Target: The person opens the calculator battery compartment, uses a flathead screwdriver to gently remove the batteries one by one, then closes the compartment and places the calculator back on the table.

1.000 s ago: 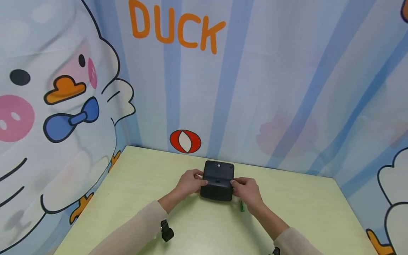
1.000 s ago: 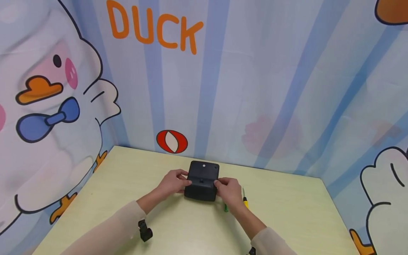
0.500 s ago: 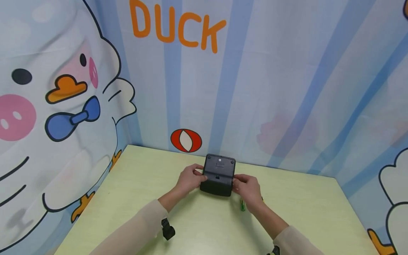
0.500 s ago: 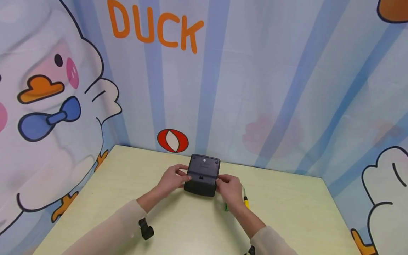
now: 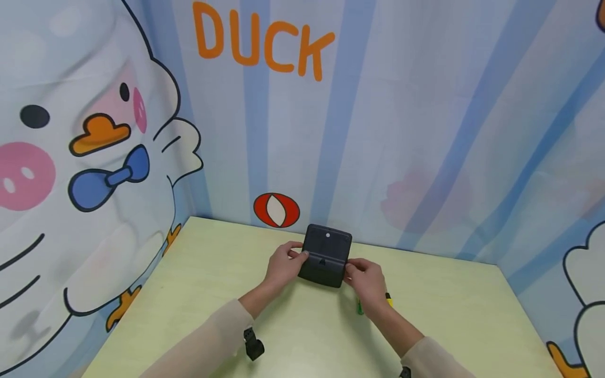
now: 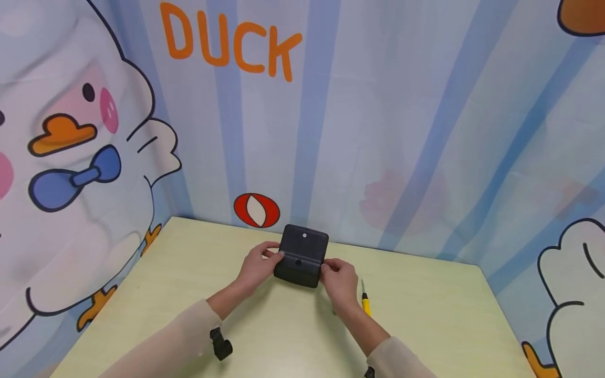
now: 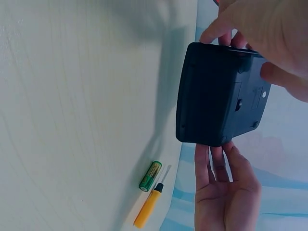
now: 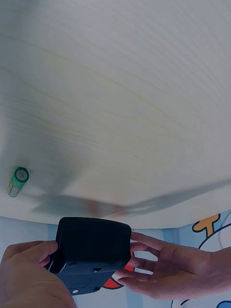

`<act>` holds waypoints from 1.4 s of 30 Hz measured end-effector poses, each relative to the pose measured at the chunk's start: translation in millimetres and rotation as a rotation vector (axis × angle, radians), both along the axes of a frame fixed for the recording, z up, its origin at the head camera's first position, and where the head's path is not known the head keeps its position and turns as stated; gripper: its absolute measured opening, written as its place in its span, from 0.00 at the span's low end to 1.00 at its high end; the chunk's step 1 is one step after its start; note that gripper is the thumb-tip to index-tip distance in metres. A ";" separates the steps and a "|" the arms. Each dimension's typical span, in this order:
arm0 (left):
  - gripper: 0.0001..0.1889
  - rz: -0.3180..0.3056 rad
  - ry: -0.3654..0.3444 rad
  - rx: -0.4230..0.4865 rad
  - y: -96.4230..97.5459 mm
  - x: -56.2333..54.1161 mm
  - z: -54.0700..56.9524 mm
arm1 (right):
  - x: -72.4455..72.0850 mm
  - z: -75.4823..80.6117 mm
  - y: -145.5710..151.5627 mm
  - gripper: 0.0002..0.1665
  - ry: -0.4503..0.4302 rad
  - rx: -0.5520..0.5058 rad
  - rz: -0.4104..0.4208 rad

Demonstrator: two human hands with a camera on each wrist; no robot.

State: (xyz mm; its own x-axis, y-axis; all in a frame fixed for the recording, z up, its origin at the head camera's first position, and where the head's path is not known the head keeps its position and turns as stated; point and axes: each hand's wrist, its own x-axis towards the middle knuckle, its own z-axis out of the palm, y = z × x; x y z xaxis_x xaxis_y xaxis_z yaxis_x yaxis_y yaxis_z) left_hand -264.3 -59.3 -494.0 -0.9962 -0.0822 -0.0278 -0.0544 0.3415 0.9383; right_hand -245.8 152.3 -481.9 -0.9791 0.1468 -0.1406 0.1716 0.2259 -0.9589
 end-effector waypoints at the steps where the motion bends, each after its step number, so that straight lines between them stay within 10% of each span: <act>1: 0.18 0.010 -0.005 -0.006 1.6 0.1 0.2 | 0.1 -0.2 0.1 0.18 0.003 0.005 0.000; 10: 0.21 0.040 -0.032 0.002 6.2 1.6 5.3 | -1.4 -0.8 1.7 0.20 -0.004 0.102 -0.015; 42: 0.28 -0.015 -0.047 0.163 -5.2 -1.3 8.5 | -1.8 4.5 3.6 0.21 -0.009 -0.041 0.012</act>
